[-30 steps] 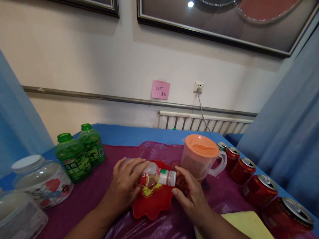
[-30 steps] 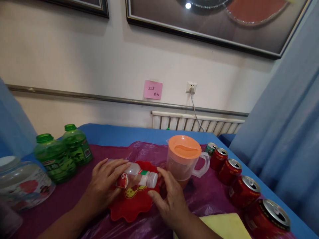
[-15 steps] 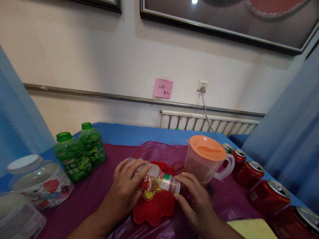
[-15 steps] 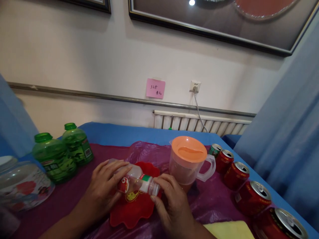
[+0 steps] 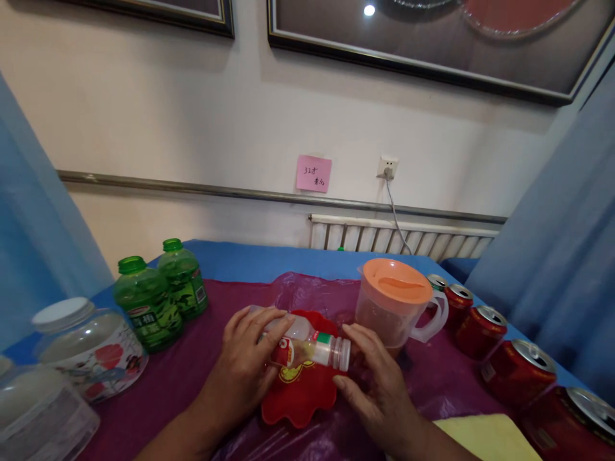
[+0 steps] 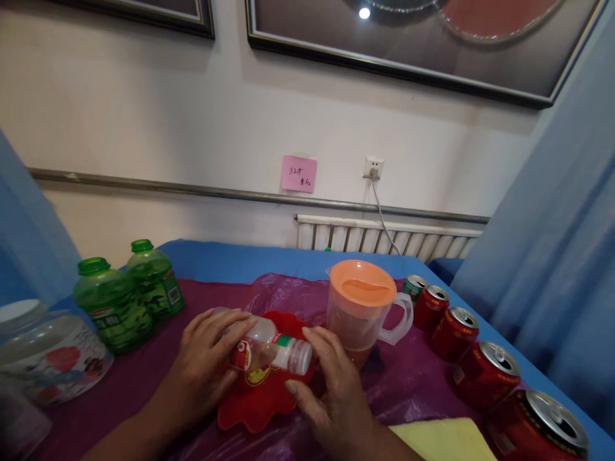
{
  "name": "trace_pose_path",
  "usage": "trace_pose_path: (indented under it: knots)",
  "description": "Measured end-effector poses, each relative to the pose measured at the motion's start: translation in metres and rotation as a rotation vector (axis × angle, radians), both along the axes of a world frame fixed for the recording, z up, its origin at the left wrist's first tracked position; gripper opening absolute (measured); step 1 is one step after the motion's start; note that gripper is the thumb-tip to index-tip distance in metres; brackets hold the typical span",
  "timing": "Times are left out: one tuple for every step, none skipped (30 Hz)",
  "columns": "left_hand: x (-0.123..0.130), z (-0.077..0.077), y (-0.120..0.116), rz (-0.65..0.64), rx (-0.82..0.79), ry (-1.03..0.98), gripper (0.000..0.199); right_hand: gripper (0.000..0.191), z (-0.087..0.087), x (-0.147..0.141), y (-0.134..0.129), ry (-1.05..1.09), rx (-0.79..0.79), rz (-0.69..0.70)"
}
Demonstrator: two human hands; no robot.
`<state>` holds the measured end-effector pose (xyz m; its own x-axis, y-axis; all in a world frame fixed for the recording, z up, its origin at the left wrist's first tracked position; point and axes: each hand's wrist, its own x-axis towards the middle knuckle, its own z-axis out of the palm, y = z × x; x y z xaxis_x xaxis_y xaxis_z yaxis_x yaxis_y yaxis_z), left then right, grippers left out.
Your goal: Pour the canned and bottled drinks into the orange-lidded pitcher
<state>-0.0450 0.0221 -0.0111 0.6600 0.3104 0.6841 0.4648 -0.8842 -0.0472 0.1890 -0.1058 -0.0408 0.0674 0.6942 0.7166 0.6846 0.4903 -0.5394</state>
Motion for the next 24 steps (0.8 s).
trace_pose_path:
  knots:
    - [0.0,0.0,-0.001,-0.001,-0.004,-0.005,0.063,0.056,0.0,0.0,0.0,0.015,-0.015,-0.003]
    - [0.0,0.0,-0.001,0.001,-0.01,-0.012,0.063,0.051,0.0,0.0,0.0,0.031,-0.029,0.0]
    - [0.0,0.0,-0.001,0.005,-0.015,-0.02,0.063,0.046,-0.001,0.0,0.001,0.047,-0.042,0.009]
    - [0.0,0.0,-0.001,0.007,-0.016,-0.026,0.063,0.042,-0.001,-0.001,0.001,0.057,-0.053,0.018]
    - [-0.001,0.0,-0.001,0.008,-0.012,-0.027,0.063,0.039,-0.001,-0.001,0.002,0.061,-0.06,0.023]
    - [-0.001,0.0,0.0,0.007,-0.007,-0.022,0.063,0.038,-0.002,-0.001,0.002,0.059,-0.061,0.022]
    - [-0.002,-0.001,0.0,0.006,-0.002,-0.018,0.063,0.039,-0.002,-0.001,0.003,0.053,-0.058,0.017]
    - [-0.003,-0.001,0.001,0.005,0.003,-0.013,0.064,0.04,-0.003,-0.001,0.003,0.043,-0.055,0.013]
    - [-0.003,-0.001,0.002,0.007,0.003,-0.007,0.065,0.04,-0.003,-0.001,0.002,0.035,-0.048,0.009]
    - [-0.004,0.0,0.003,0.011,0.003,-0.006,0.066,0.041,-0.003,-0.001,0.002,0.031,-0.038,0.007]
    - [-0.004,0.0,0.003,0.017,0.001,-0.007,0.066,0.041,-0.003,-0.001,0.002,0.031,-0.03,0.006]
    - [-0.005,0.001,0.004,0.026,0.001,-0.008,0.065,0.04,-0.003,0.0,0.002,0.036,-0.021,0.001]
    - [-0.006,0.002,0.006,0.036,0.004,-0.011,0.064,0.039,-0.002,0.0,0.001,0.045,-0.012,-0.007]
    - [-0.007,0.002,0.007,0.048,0.009,-0.017,0.063,0.038,-0.001,0.0,0.001,0.055,0.001,-0.019]
    - [-0.008,0.003,0.009,0.06,0.013,-0.024,0.062,0.038,0.0,0.0,0.0,0.064,0.014,-0.028]
    - [-0.01,0.004,0.011,0.074,0.016,-0.034,0.06,0.037,0.001,0.0,0.0,0.072,0.025,-0.031]
    - [-0.011,0.004,0.013,0.092,0.011,-0.05,0.059,0.038,0.002,-0.001,-0.001,0.076,0.035,-0.023]
    - [-0.012,0.003,0.015,0.11,0.002,-0.078,0.058,0.04,0.004,-0.001,-0.001,0.076,0.043,-0.004]
    - [-0.013,0.003,0.016,0.128,-0.021,-0.115,0.057,0.042,0.006,-0.001,-0.002,0.07,0.049,0.023]
    - [-0.013,0.002,0.017,0.149,-0.061,-0.167,0.057,0.045,0.007,-0.002,-0.002,0.056,0.055,0.054]
    - [-0.013,0.001,0.016,0.171,-0.118,-0.232,0.058,0.047,0.009,-0.002,-0.003,0.038,0.06,0.084]
    - [-0.012,0.0,0.016,0.193,-0.199,-0.305,0.06,0.048,0.01,-0.003,-0.003,0.02,0.069,0.111]
    - [-0.011,-0.001,0.014,0.214,-0.302,-0.383,0.063,0.048,0.011,-0.003,-0.003,0.006,0.076,0.134]
    - [-0.01,-0.001,0.012,0.225,-0.425,-0.467,0.066,0.047,0.011,-0.004,-0.003,0.003,0.082,0.155]
